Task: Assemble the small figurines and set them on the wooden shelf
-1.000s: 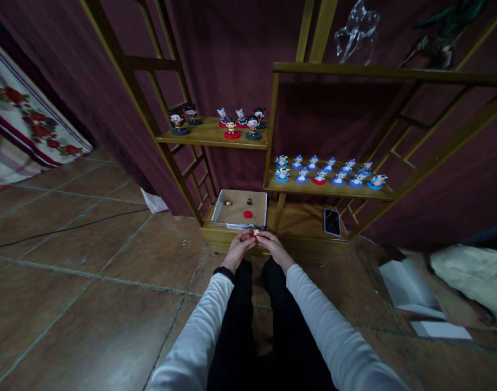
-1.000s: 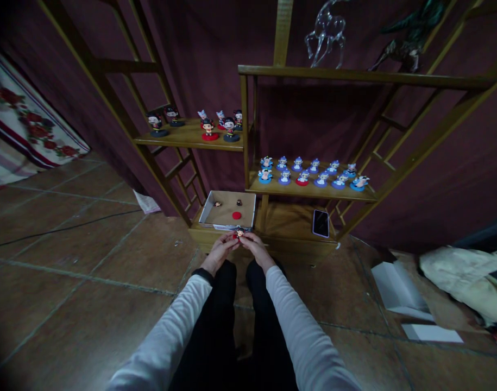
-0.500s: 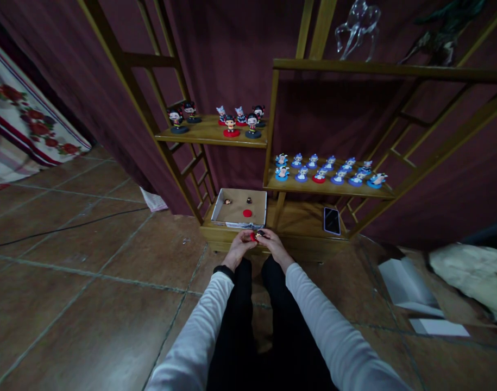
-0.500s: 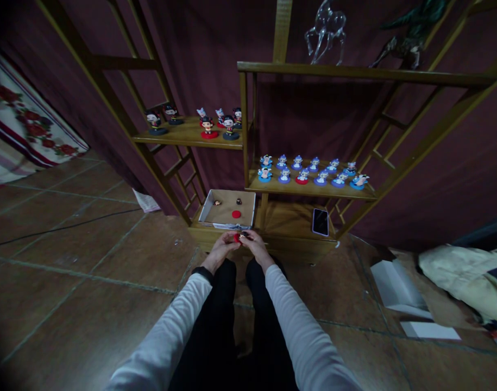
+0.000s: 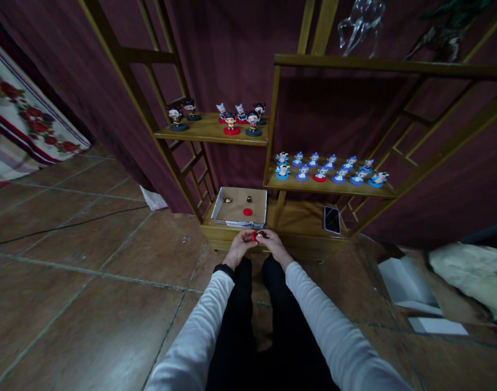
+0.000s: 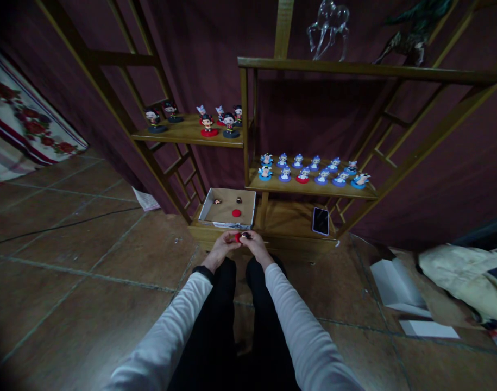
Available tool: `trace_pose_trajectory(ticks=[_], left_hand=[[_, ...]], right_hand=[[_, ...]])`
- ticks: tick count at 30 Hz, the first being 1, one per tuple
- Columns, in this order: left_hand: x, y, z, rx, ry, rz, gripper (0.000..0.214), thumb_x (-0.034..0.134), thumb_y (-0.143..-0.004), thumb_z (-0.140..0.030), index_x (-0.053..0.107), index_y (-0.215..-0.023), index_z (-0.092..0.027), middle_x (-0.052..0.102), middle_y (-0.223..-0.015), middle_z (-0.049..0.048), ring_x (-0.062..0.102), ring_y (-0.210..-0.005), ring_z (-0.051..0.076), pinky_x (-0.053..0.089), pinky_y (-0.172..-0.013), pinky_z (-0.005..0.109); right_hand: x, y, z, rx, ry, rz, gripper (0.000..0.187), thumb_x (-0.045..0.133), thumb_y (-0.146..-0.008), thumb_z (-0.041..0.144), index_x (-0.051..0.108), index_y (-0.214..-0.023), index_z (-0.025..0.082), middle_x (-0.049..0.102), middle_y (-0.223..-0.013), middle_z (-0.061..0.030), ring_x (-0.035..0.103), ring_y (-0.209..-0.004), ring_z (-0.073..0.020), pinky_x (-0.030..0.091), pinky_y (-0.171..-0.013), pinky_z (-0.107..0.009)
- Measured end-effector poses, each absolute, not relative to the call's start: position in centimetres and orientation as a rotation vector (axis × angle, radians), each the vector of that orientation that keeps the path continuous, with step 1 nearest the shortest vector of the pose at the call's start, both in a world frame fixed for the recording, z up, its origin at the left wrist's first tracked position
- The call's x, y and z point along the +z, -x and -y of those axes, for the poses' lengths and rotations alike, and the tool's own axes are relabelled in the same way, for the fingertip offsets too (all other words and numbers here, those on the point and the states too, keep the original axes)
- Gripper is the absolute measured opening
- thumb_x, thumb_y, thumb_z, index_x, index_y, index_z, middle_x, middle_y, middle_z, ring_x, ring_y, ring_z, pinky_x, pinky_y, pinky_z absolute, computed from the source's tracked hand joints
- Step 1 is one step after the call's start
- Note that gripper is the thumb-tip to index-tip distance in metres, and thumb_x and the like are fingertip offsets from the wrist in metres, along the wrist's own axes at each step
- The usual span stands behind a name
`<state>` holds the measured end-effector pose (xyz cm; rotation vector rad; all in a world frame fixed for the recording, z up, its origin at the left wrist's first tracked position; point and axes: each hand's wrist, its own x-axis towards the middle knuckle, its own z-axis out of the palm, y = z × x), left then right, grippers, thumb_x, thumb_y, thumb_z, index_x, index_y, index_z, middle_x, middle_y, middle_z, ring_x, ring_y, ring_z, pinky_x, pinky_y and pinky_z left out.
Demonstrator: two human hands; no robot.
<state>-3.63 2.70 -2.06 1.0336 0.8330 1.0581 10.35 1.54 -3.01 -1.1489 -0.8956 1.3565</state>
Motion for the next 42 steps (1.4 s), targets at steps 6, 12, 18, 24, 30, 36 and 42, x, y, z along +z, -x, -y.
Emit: trace_pose_trajectory(ticks=[6,12,18,24,30,36,42], left_hand=[[-1.77,3.68,-2.61,1.027,-1.006,-0.836,0.046,0.077,-0.049,-0.010,0.062,-0.093,-0.014,0.067,-0.085,0.0047,0.062,-0.078,0.016,0.046,-0.082,0.036],[-1.72,3.82,-2.64,0.995,-0.919,-0.843,0.048,0.079,-0.050,-0.013,0.062,-0.095,-0.013,0.067,-0.085,0.0061,0.063,-0.076,0.016,0.047,-0.081,0.036],[-1.54,3.75,-2.66,1.000,-0.825,-0.834,0.046,0.078,-0.054,-0.013,0.060,-0.097,-0.014,0.066,-0.091,0.0071,0.064,-0.080,0.016,0.048,-0.084,0.037],[-1.27,3.81,-2.81,1.028,-0.723,-0.819,0.038,0.075,-0.060,-0.012,0.061,-0.095,-0.013,0.066,-0.092,0.0077,0.063,-0.084,0.016,0.048,-0.086,0.036],[-1.17,4.13,-2.90,1.001,-0.687,-0.793,0.034,0.073,-0.063,-0.015,0.062,-0.096,-0.013,0.067,-0.096,0.0097,0.063,-0.087,0.018,0.047,-0.087,0.036],[-1.12,4.17,-2.84,1.015,-0.669,-0.785,0.030,0.071,-0.066,-0.018,0.063,-0.095,-0.013,0.067,-0.096,0.0097,0.063,-0.089,0.018,0.047,-0.088,0.036],[-1.17,4.13,-2.83,1.015,-0.677,-0.762,0.028,0.071,-0.066,-0.016,0.063,-0.093,-0.013,0.066,-0.098,0.0094,0.062,-0.092,0.017,0.045,-0.090,0.035]], right_hand=[[-2.66,-10.37,-1.35,1.359,1.148,0.909,0.037,0.073,-0.052,0.036,0.061,-0.083,0.018,0.063,-0.074,0.0005,0.057,-0.068,-0.0142,0.046,-0.068,-0.029],[-2.58,-10.32,-1.29,1.344,1.134,0.912,0.041,0.073,-0.053,0.037,0.061,-0.088,0.019,0.065,-0.077,-0.0005,0.058,-0.069,-0.0150,0.047,-0.069,-0.030],[-2.80,-10.42,-1.29,1.340,1.076,0.906,0.047,0.072,-0.057,0.037,0.060,-0.101,0.022,0.065,-0.088,-0.0029,0.059,-0.078,-0.0164,0.046,-0.072,-0.031],[-2.48,-10.40,-1.15,1.335,1.058,0.918,0.042,0.071,-0.059,0.040,0.062,-0.096,0.022,0.066,-0.094,-0.0036,0.058,-0.087,-0.0180,0.044,-0.076,-0.031],[-2.31,-10.45,-1.06,1.349,1.082,0.980,0.038,0.070,-0.059,0.042,0.066,-0.090,0.021,0.067,-0.090,-0.0032,0.058,-0.085,-0.0191,0.043,-0.080,-0.032],[-2.46,-10.34,-1.13,1.347,1.069,1.019,0.039,0.072,-0.057,0.040,0.066,-0.091,0.022,0.067,-0.092,-0.0025,0.058,-0.088,-0.0194,0.042,-0.084,-0.034],[-2.79,-9.96,-1.31,1.329,1.039,1.007,0.037,0.073,-0.056,0.039,0.066,-0.088,0.023,0.068,-0.092,-0.0018,0.059,-0.089,-0.0192,0.042,-0.087,-0.035]])
